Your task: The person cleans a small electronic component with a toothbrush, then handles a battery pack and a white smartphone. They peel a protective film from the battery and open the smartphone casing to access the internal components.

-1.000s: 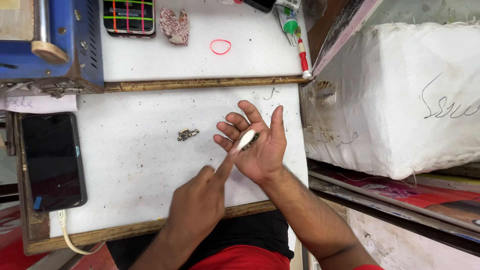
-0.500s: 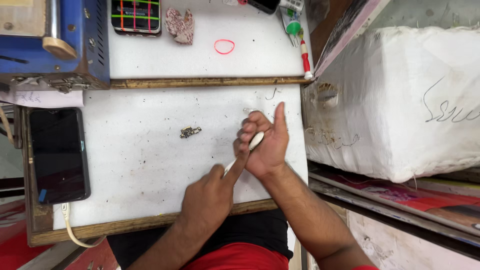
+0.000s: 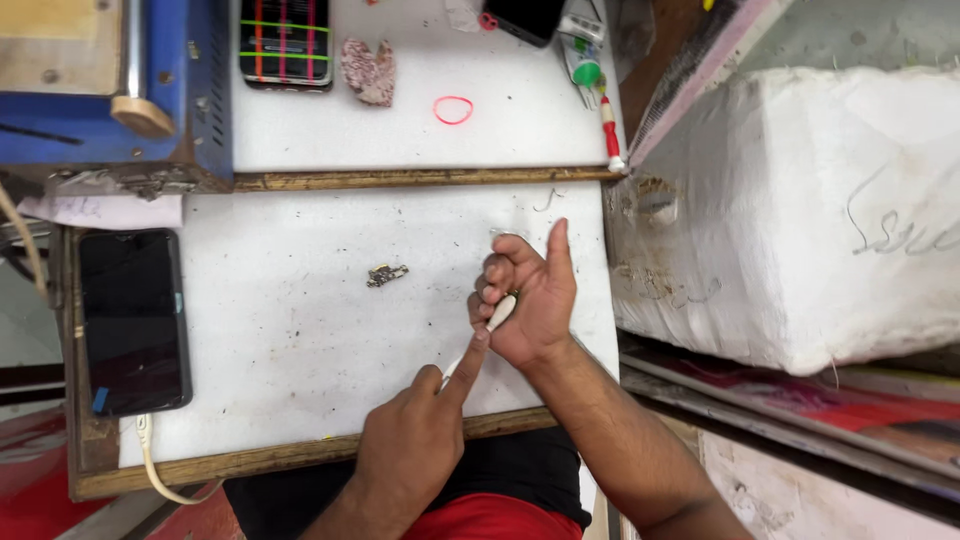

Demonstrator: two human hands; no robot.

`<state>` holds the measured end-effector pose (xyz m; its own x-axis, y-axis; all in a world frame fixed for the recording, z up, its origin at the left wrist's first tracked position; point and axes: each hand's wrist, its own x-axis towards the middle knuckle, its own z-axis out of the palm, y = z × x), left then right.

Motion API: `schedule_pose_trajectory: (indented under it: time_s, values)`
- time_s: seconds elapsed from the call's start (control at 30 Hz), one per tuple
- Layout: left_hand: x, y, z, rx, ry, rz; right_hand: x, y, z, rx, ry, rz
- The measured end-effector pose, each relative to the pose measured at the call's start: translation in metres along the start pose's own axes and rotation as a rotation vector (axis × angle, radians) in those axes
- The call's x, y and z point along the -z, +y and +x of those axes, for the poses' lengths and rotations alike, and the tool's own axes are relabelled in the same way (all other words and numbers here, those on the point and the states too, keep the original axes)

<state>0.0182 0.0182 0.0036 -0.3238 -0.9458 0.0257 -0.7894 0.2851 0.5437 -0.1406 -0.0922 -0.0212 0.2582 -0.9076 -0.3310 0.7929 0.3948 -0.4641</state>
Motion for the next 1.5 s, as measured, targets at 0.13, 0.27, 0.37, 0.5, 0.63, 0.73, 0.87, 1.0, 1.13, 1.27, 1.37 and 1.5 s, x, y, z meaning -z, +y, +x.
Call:
schedule_pose_trajectory:
  time_s: [0.13, 0.27, 0.37, 0.5, 0.63, 0.73, 0.87, 1.0, 1.13, 1.27, 1.37, 1.5]
  values:
    - [0.003, -0.002, 0.009, -0.059, 0.125, -0.021, 0.005, 0.002, 0.003, 0.023, 0.053, 0.008]
    - [0.0, -0.004, 0.006, -0.057, 0.1, 0.003, 0.006, 0.006, 0.005, 0.051, 0.125, -0.04]
    - [-0.002, -0.009, -0.011, -0.012, -0.019, -0.017, 0.007, 0.01, 0.003, 0.012, 0.148, -0.062]
    - [-0.003, -0.012, -0.016, 0.018, -0.13, -0.08, 0.009, 0.004, 0.003, 0.089, 0.083, -0.013]
    - [-0.003, -0.007, -0.003, -0.013, -0.053, -0.032, 0.013, 0.005, 0.004, 0.069, 0.094, -0.125]
    - [-0.008, -0.004, 0.007, -0.09, 0.149, -0.032, 0.013, 0.009, 0.005, 0.043, 0.058, -0.129]
    - [-0.012, -0.001, 0.0, -0.013, 0.007, -0.061, 0.014, 0.001, 0.006, 0.137, 0.09, -0.059]
    - [-0.013, -0.001, -0.003, -0.06, 0.158, -0.05, 0.014, 0.003, 0.003, 0.029, 0.091, -0.235]
    - [-0.015, 0.0, 0.0, 0.005, -0.008, -0.051, 0.013, 0.004, 0.002, 0.121, 0.081, -0.174]
    - [-0.015, 0.002, 0.003, -0.004, 0.051, -0.04, 0.008, 0.005, 0.0, 0.056, 0.103, -0.207]
    - [-0.013, 0.003, 0.004, -0.03, 0.121, 0.025, 0.005, 0.003, 0.0, 0.058, 0.128, -0.184]
    - [-0.009, 0.007, -0.003, 0.077, -0.103, -0.02, 0.006, -0.001, -0.001, 0.148, 0.148, -0.199]
